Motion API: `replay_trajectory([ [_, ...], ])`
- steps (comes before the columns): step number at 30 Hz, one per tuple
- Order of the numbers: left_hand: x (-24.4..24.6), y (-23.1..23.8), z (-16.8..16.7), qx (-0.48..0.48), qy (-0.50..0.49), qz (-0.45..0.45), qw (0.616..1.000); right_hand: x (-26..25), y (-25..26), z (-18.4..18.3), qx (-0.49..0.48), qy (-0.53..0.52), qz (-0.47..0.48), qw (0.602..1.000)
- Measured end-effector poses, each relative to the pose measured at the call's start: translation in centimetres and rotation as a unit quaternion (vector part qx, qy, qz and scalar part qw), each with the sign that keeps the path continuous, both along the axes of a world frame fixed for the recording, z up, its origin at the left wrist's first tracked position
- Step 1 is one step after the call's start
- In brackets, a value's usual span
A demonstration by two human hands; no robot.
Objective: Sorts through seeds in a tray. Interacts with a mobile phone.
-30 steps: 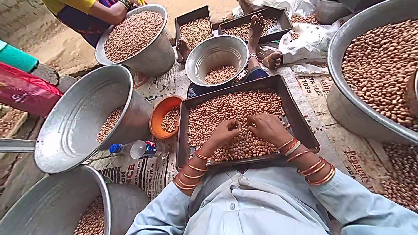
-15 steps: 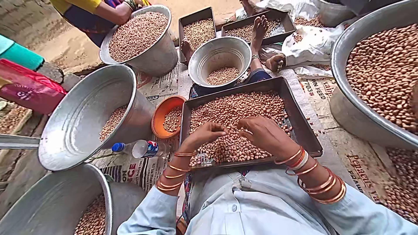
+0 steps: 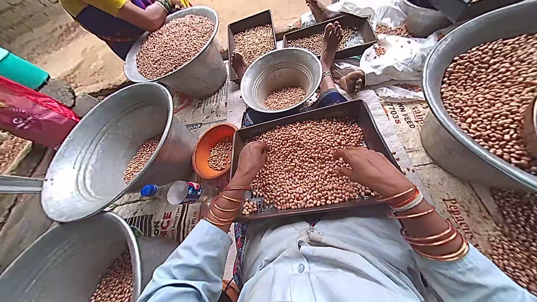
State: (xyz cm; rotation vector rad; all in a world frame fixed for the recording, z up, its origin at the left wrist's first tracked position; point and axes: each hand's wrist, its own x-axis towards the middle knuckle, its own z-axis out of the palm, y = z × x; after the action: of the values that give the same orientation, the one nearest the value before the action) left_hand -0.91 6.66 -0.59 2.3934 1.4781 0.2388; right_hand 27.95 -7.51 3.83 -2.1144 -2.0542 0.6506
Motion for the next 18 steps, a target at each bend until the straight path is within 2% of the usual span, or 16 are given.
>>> replay_trajectory([
  [4, -0.3, 1.9, -1.6, 0.020, 0.045, -0.001, 0.999, 1.5, -0.5, -0.3, -0.026, -0.003, -0.033, 0.999],
  [9, -4.1, 2.1, 2.9, 0.076, 0.090, 0.179, 0.977, 2.8, -0.6, -0.7, -0.099, -0.012, -0.132, 0.986],
  [11, -4.6, 1.4, 3.2, 0.029, 0.095, 0.161, 0.982, 2.8, -0.4, -0.6, -0.147, -0.039, -0.160, 0.975],
  [13, -4.4, 0.3, 2.9, -0.083, 0.135, 0.108, 0.982, 2.3, 0.1, -0.6, -0.201, -0.066, -0.147, 0.966],
  [16, -2.2, -1.7, 2.1, -0.204, 0.245, 0.060, 0.946, 1.5, 0.3, -0.7, -0.256, -0.056, -0.083, 0.961],
  [18, -0.2, -3.3, 1.9, -0.236, 0.255, 0.031, 0.937, 0.4, 0.2, -0.7, -0.269, -0.023, -0.024, 0.962],
])
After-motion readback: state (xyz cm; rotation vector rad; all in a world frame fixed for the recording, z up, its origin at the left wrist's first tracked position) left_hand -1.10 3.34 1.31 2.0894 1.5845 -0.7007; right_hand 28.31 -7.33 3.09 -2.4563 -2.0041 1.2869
